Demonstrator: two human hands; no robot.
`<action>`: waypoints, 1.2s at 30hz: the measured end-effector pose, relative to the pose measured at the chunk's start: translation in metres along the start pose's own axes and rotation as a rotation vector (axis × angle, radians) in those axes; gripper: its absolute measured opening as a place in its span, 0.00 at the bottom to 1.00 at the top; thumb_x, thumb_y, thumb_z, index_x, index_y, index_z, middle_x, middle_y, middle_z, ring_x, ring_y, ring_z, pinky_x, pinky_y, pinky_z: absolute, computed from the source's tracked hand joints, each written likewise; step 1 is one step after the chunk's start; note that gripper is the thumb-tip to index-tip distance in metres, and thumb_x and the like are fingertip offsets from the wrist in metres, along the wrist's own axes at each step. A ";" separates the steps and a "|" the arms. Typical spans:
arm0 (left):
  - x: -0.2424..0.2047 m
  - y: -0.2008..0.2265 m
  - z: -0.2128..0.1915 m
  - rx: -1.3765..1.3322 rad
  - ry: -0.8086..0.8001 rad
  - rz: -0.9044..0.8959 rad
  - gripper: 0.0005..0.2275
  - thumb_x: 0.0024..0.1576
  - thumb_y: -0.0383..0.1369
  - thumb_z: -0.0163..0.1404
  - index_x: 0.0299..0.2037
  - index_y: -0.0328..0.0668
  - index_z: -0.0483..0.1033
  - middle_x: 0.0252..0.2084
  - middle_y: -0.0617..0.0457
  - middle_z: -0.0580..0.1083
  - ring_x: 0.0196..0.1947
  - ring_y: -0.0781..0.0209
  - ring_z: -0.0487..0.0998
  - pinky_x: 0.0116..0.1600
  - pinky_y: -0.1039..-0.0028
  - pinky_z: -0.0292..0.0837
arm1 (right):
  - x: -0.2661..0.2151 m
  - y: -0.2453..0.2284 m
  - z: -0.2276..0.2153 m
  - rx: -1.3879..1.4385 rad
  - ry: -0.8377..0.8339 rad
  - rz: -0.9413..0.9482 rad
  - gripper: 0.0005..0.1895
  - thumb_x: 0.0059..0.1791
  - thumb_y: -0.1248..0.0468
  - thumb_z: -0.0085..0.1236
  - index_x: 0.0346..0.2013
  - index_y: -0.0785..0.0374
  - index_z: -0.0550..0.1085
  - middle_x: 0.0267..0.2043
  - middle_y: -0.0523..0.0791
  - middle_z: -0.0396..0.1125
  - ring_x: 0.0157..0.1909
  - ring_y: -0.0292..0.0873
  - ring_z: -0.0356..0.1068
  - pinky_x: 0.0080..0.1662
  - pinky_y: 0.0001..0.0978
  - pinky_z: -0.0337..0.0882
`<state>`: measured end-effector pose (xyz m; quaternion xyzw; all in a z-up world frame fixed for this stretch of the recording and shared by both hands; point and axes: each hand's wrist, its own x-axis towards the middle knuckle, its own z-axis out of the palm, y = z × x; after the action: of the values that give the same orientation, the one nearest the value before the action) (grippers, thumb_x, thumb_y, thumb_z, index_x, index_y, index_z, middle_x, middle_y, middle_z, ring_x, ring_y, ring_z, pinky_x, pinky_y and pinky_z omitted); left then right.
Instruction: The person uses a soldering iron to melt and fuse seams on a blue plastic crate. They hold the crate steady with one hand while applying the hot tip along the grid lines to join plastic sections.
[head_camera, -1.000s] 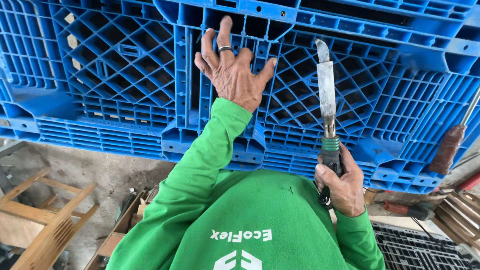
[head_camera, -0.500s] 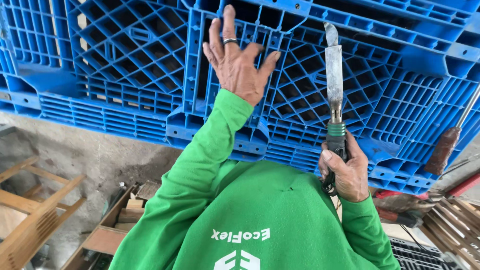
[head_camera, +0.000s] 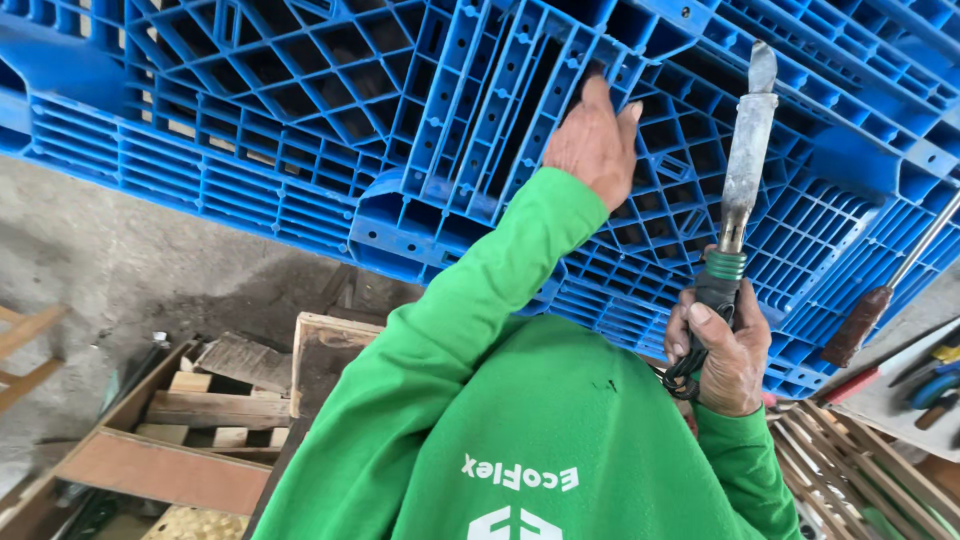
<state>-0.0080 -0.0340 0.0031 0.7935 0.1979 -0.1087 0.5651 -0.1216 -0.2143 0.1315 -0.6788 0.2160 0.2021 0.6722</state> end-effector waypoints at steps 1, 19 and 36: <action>0.002 0.002 0.001 -0.009 -0.001 -0.045 0.22 0.64 0.39 0.47 0.61 0.28 0.60 0.45 0.30 0.76 0.45 0.29 0.77 0.51 0.48 0.73 | -0.002 0.000 0.003 -0.010 0.003 -0.002 0.39 0.49 0.62 0.61 0.71 0.70 0.59 0.37 0.45 0.64 0.25 0.36 0.62 0.26 0.27 0.65; -0.012 -0.014 0.005 -0.067 0.236 0.303 0.23 0.65 0.32 0.52 0.68 0.35 0.58 0.63 0.33 0.70 0.62 0.34 0.74 0.64 0.58 0.74 | -0.018 0.013 -0.025 0.003 -0.002 -0.026 0.33 0.49 0.61 0.63 0.65 0.70 0.61 0.36 0.46 0.64 0.25 0.36 0.62 0.28 0.27 0.65; 0.017 -0.027 -0.042 0.793 0.275 0.464 0.41 0.58 0.60 0.63 0.76 0.59 0.57 0.79 0.50 0.44 0.77 0.29 0.27 0.71 0.19 0.23 | 0.001 0.040 -0.014 0.130 -0.152 0.224 0.33 0.51 0.59 0.51 0.69 0.66 0.58 0.37 0.45 0.63 0.24 0.35 0.62 0.25 0.26 0.66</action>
<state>-0.0070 0.0167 -0.0126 0.9781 0.0321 0.0592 0.1969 -0.1432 -0.2283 0.0983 -0.5883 0.2513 0.3123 0.7023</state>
